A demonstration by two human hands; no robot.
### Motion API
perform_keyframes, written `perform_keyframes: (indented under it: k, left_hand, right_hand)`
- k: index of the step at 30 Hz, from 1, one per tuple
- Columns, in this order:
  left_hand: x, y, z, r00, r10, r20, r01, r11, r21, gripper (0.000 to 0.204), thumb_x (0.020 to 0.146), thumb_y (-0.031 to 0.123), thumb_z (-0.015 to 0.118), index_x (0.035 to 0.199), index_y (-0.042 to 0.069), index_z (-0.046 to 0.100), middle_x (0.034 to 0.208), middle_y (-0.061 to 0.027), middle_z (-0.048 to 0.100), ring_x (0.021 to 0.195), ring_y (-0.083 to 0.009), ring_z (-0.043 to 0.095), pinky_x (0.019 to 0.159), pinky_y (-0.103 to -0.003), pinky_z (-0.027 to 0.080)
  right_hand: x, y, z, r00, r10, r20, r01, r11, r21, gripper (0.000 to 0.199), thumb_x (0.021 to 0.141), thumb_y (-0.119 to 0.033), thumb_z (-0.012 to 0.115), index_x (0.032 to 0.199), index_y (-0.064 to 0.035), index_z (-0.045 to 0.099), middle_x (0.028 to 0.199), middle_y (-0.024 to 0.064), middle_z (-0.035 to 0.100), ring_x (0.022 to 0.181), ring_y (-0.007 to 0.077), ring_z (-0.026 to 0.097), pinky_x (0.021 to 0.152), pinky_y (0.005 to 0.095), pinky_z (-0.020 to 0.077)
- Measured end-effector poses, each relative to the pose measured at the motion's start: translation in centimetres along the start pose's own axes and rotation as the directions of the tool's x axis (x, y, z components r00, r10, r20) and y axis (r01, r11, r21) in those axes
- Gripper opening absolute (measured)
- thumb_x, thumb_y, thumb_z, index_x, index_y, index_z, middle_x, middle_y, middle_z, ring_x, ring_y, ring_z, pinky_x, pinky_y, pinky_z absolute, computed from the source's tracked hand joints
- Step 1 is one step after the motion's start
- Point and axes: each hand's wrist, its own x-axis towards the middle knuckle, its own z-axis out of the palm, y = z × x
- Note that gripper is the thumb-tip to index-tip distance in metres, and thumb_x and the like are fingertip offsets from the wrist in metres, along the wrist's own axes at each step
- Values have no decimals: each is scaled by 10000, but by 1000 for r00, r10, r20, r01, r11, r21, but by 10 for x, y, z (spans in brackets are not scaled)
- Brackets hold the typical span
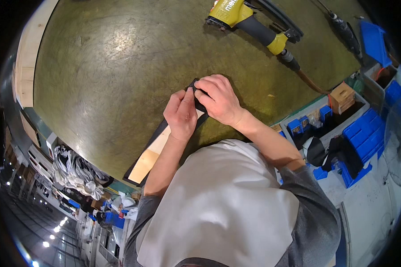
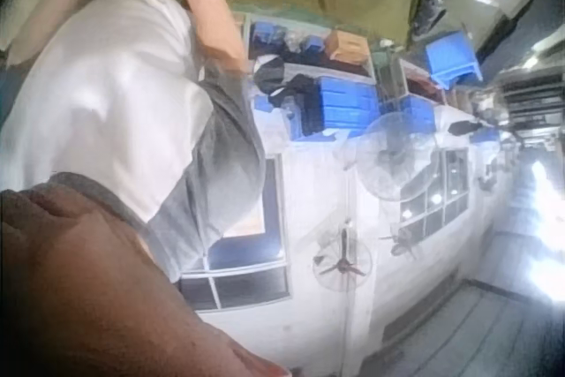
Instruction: Staple a flexible black lining layer around a wooden frame component using a pneumatic staple gun.
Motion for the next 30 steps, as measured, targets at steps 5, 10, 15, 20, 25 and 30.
perform_keyframes:
  k: [5,10,15,20,25,30]
  left_hand:
    - [-7,15,-7,984,88,156,-115,978,174,440,843,172,746,1238,-4,668,1016,-92,612,797,-266,584,677,-393,457]
    - [-25,12,2,981,79,180,-143,916,375,547,860,350,749,1297,37,648,1025,-62,582,861,-251,537,719,-405,393]
    - [-22,11,15,980,160,115,-187,938,291,499,820,254,798,1257,48,676,959,-42,589,852,-248,538,713,-394,391]
    - [-17,7,17,986,165,13,-165,972,169,435,811,188,789,1205,32,693,927,-49,579,848,-254,542,713,-397,399]
    - [-16,9,17,986,164,-21,-162,984,80,374,815,150,749,1164,26,698,929,-66,559,864,-267,546,724,-401,418]
    - [-12,12,26,978,197,-63,-193,980,56,298,804,148,730,1074,24,712,911,-75,550,882,-272,546,734,-402,428]
  right_hand:
    - [1,9,-11,1000,-1,-30,5,992,123,238,729,-52,732,958,-13,684,1154,130,641,1122,330,592,960,465,484]
    - [59,41,-85,973,139,-183,-197,914,-354,506,739,-32,704,1233,-33,591,1107,192,640,1011,445,609,922,511,495]
    - [82,101,-101,959,281,-26,-242,773,-587,754,754,-24,700,1462,-54,441,1249,236,588,1109,453,587,952,506,490]
    - [83,60,-136,867,464,184,-384,856,-346,501,787,-240,722,1202,5,586,927,215,691,882,388,663,804,452,540]
    - [37,-55,-134,476,712,516,-878,421,228,272,836,18,667,1107,7,651,740,26,660,611,103,630,570,281,505]
    - [26,-56,-107,456,771,444,-882,458,112,148,803,-21,661,945,21,666,653,42,635,546,131,620,516,304,488]
